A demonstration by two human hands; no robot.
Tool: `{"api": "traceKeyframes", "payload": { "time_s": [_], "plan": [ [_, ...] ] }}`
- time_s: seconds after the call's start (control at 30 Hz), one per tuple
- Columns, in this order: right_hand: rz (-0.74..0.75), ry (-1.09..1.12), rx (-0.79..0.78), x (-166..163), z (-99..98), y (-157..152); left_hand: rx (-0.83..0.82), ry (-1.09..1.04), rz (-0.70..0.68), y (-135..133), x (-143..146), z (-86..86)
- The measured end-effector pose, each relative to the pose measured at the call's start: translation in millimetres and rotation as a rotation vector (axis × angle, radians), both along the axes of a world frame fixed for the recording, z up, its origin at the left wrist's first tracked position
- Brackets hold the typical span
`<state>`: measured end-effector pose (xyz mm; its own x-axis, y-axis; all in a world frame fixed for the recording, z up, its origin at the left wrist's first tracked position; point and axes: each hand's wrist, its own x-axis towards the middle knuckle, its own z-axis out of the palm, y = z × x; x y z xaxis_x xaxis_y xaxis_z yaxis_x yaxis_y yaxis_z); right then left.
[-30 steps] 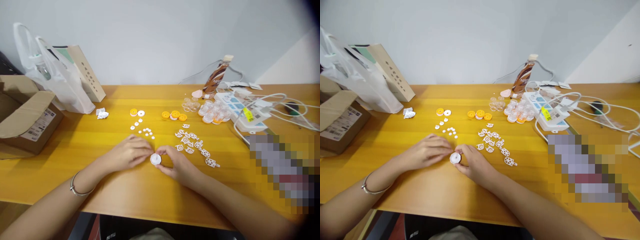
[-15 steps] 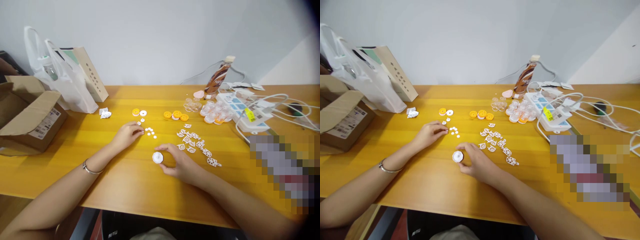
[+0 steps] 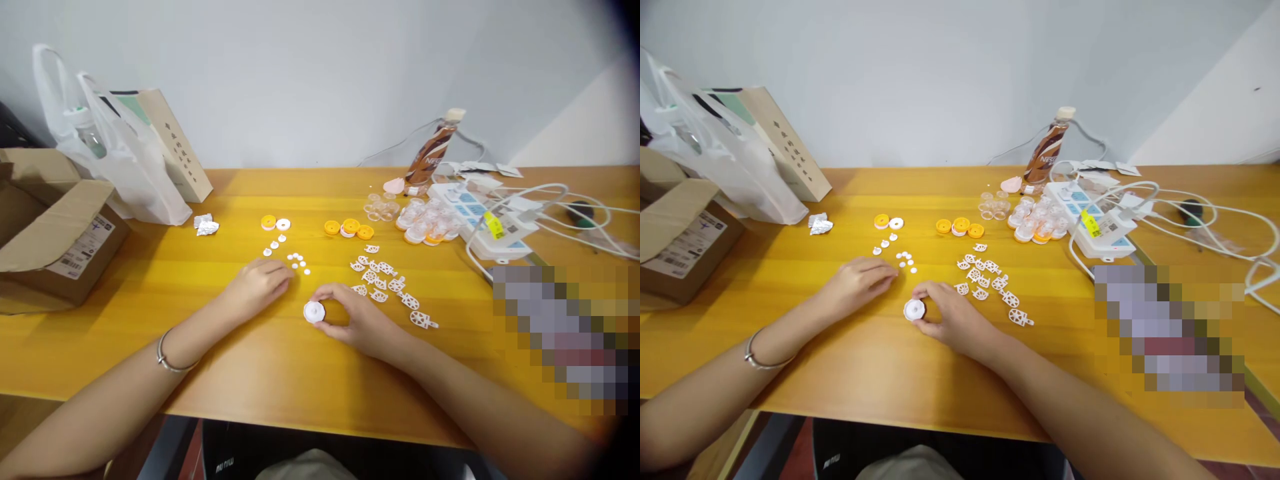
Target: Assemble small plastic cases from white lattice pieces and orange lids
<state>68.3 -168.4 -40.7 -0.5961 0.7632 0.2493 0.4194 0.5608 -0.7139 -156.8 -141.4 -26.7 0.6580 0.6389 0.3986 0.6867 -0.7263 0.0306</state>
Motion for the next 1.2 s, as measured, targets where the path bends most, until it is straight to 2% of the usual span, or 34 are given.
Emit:
{"api": "traceKeyframes", "payload": {
  "time_s": [0.1,0.2,0.33,0.6,1.0,1.2],
  "plan": [
    [0.004,-0.008,0.013,0.7,-1.8,0.6,-0.054,-0.040,-0.233,-17.6,6.9,7.9],
    [0.010,-0.020,0.028,1.3,-2.4,1.0,-0.056,0.029,-0.323,-26.5,11.3,11.6],
    [-0.001,-0.029,0.046,1.6,-2.9,0.8,0.011,0.128,-0.339,-24.9,12.6,7.9],
    [0.006,-0.042,0.053,1.9,-4.0,0.2,0.043,0.210,-0.388,-24.1,11.0,7.9],
    [0.012,-0.066,0.057,1.7,-0.6,-0.3,0.001,0.285,-0.392,-26.9,11.8,13.9],
    [0.055,-0.004,0.139,1.2,-3.7,1.5,0.008,0.304,-0.383,-26.7,9.9,10.7]
  ]
}}
